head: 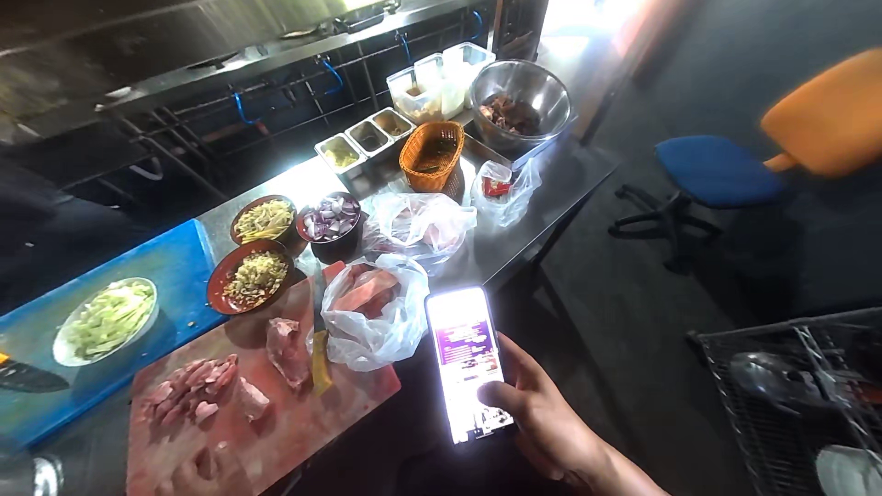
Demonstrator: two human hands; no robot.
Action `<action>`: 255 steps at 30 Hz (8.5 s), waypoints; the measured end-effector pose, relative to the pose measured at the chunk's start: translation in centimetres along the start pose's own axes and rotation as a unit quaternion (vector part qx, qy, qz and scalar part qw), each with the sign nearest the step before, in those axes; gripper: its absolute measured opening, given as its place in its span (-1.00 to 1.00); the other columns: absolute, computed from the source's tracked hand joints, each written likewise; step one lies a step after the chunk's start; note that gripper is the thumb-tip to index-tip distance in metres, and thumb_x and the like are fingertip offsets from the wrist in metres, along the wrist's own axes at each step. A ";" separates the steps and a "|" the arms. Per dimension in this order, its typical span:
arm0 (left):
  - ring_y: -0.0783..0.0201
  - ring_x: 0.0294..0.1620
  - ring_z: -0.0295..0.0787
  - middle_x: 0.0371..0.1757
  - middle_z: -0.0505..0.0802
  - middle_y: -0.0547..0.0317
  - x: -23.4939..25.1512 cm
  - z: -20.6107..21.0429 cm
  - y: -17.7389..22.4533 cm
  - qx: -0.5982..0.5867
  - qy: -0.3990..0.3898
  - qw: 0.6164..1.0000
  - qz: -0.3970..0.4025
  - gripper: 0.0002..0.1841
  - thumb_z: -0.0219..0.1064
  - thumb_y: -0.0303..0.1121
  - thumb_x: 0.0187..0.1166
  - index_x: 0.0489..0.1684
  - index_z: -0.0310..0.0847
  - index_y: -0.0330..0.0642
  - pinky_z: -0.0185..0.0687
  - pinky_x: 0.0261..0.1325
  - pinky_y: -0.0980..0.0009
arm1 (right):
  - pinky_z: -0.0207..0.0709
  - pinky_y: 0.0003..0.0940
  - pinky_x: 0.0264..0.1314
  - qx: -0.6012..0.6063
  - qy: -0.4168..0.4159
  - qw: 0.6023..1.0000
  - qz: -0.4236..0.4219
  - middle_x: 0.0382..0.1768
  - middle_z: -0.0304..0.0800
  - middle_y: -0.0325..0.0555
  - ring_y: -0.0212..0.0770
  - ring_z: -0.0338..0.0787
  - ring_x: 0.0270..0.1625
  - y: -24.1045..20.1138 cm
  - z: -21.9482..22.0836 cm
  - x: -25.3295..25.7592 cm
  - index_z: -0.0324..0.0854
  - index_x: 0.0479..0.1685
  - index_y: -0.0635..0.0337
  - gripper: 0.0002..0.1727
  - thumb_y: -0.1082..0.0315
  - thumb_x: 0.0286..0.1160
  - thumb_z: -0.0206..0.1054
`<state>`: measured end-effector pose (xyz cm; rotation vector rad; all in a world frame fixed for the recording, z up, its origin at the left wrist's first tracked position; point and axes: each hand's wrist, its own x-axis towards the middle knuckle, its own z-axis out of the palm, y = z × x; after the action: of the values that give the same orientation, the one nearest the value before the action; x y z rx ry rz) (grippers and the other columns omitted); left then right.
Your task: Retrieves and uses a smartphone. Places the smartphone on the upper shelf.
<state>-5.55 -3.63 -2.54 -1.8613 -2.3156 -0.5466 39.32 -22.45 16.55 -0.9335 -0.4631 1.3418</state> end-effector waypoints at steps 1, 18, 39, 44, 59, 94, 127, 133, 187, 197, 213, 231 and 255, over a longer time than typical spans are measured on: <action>-0.21 0.45 0.66 0.29 0.79 -0.29 0.0 0.1 0.0 0.000 0.008 1.000 0.005 -0.47 0.17 0.00 0.67 0.23 0.74 -0.30 0.41 0.61 -0.01 | 0.82 -0.14 0.21 0.002 0.000 1.000 0.001 0.20 0.80 0.05 -0.12 0.89 0.14 0.0 0.0 0.0 0.25 0.56 0.32 -0.33 0.72 0.33 0.19; -0.21 0.43 0.69 0.27 0.81 -0.27 0.3 0.9 -0.9 -0.015 0.028 0.999 0.025 -0.47 0.17 0.01 0.68 0.22 0.74 -0.31 0.42 0.61 0.00 | 0.82 -0.21 0.17 0.001 0.020 1.000 -0.003 0.07 0.84 0.01 -0.19 0.90 0.04 -0.1 0.1 0.3 0.36 0.49 0.31 -0.50 0.64 0.52 0.14; -0.16 0.44 0.66 0.29 0.79 -0.27 0.2 2.1 -2.2 -0.038 0.030 0.998 0.027 -0.38 0.10 0.10 0.69 0.26 0.69 -0.35 0.38 0.64 0.06 | 0.81 -0.19 0.19 0.003 0.026 1.000 0.000 0.09 0.82 0.01 -0.17 0.89 0.06 -0.6 0.4 0.1 0.38 0.49 0.31 -0.54 0.54 0.58 0.12; -0.23 0.41 0.68 0.26 0.80 -0.29 0.0 -0.1 -0.1 -0.006 0.004 1.000 0.025 -0.46 0.15 0.01 0.67 0.22 0.74 -0.32 0.44 0.56 -0.06 | 0.81 -0.23 0.16 -0.011 0.029 0.999 -0.007 0.06 0.83 0.01 -0.20 0.89 0.04 -0.5 0.2 0.3 0.37 0.47 0.32 -0.50 0.63 0.49 0.12; -0.19 0.40 0.70 0.24 0.81 -0.26 0.2 0.3 -0.2 -0.004 0.013 1.000 0.020 -0.49 0.18 -0.02 0.66 0.20 0.74 -0.31 0.45 0.56 -0.02 | 0.81 -0.17 0.19 -0.012 0.022 1.000 0.003 0.13 0.80 0.09 -0.12 0.89 0.10 -0.4 0.2 0.4 0.35 0.52 0.32 -0.48 0.63 0.51 0.13; -0.03 0.41 0.71 0.20 0.86 -0.05 0.4 3.3 -3.2 0.011 0.062 0.998 0.027 -0.52 0.22 0.08 0.67 0.16 0.79 -0.12 0.42 0.63 0.14 | 0.83 -0.16 0.17 0.005 0.023 1.000 0.001 0.17 0.81 0.06 -0.13 0.90 0.10 0.1 0.3 0.3 0.32 0.55 0.32 -0.39 0.70 0.40 0.12; -0.28 0.40 0.67 0.26 0.78 -0.36 0.1 1.8 -1.9 -0.010 0.042 0.998 0.039 -0.47 0.16 0.00 0.68 0.23 0.73 -0.33 0.43 0.57 -0.09 | 0.79 -0.16 0.23 0.006 0.033 0.999 0.017 0.18 0.79 0.06 -0.14 0.87 0.14 -0.3 0.0 0.5 0.31 0.56 0.32 -0.46 0.56 0.53 0.10; -0.33 0.42 0.64 0.27 0.76 -0.42 -0.1 0.0 0.1 -0.025 0.013 0.999 0.015 -0.48 0.17 -0.06 0.67 0.22 0.72 -0.39 0.41 0.56 -0.15 | 0.80 -0.16 0.22 0.012 0.013 1.000 0.009 0.17 0.79 0.09 -0.12 0.88 0.14 0.0 -0.2 0.6 0.31 0.53 0.34 -0.42 0.68 0.43 0.10; -0.30 0.48 0.60 0.32 0.75 -0.37 -0.1 -0.1 0.2 -0.021 -0.005 1.000 0.002 -0.45 0.14 -0.02 0.68 0.26 0.71 -0.36 0.36 0.62 -0.13 | 0.81 -0.21 0.18 -0.002 0.047 0.999 0.027 0.11 0.83 -0.01 -0.19 0.89 0.08 -0.4 0.4 0.4 0.38 0.53 0.29 -0.53 0.53 0.62 0.09; -0.28 0.40 0.67 0.23 0.80 -0.34 -0.2 -0.4 0.5 -0.018 0.011 1.000 0.014 -0.47 0.16 -0.03 0.67 0.21 0.73 -0.37 0.43 0.56 -0.11 | 0.83 -0.19 0.12 -0.011 0.007 1.000 0.019 0.16 0.81 0.03 -0.16 0.89 0.07 -0.2 0.1 0.5 0.36 0.51 0.28 -0.45 0.67 0.46 0.09; -0.33 0.40 0.66 0.23 0.79 -0.39 0.0 -0.2 0.2 -0.028 0.009 0.999 0.017 -0.48 0.17 -0.04 0.67 0.21 0.72 -0.38 0.43 0.55 -0.14 | 0.79 -0.21 0.25 0.001 0.010 1.000 0.009 0.16 0.81 0.02 -0.18 0.89 0.12 -0.2 0.1 0.2 0.25 0.60 0.34 -0.38 0.68 0.46 0.14; -0.32 0.40 0.67 0.24 0.79 -0.37 -0.1 -0.1 0.3 -0.024 0.020 0.999 0.023 -0.48 0.16 -0.05 0.67 0.19 0.74 -0.37 0.44 0.55 -0.14 | 0.82 -0.21 0.19 -0.019 -0.013 1.000 0.007 0.19 0.80 -0.02 -0.18 0.89 0.13 -0.1 0.2 0.0 0.32 0.54 0.30 -0.34 0.73 0.32 0.25; -0.19 0.38 0.72 0.20 0.84 -0.24 0.1 0.7 -0.5 0.019 0.039 0.999 0.022 -0.52 0.20 -0.04 0.66 0.18 0.76 -0.30 0.47 0.55 0.00 | 0.81 -0.21 0.16 0.017 0.033 0.999 0.010 0.09 0.83 -0.05 -0.21 0.89 0.06 -0.2 0.8 0.1 0.45 0.45 0.24 -0.59 0.45 0.66 0.01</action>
<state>-5.94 -3.33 -3.29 -1.8353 -2.2157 -0.5545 38.88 -22.08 17.09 -0.9535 -0.3794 1.3292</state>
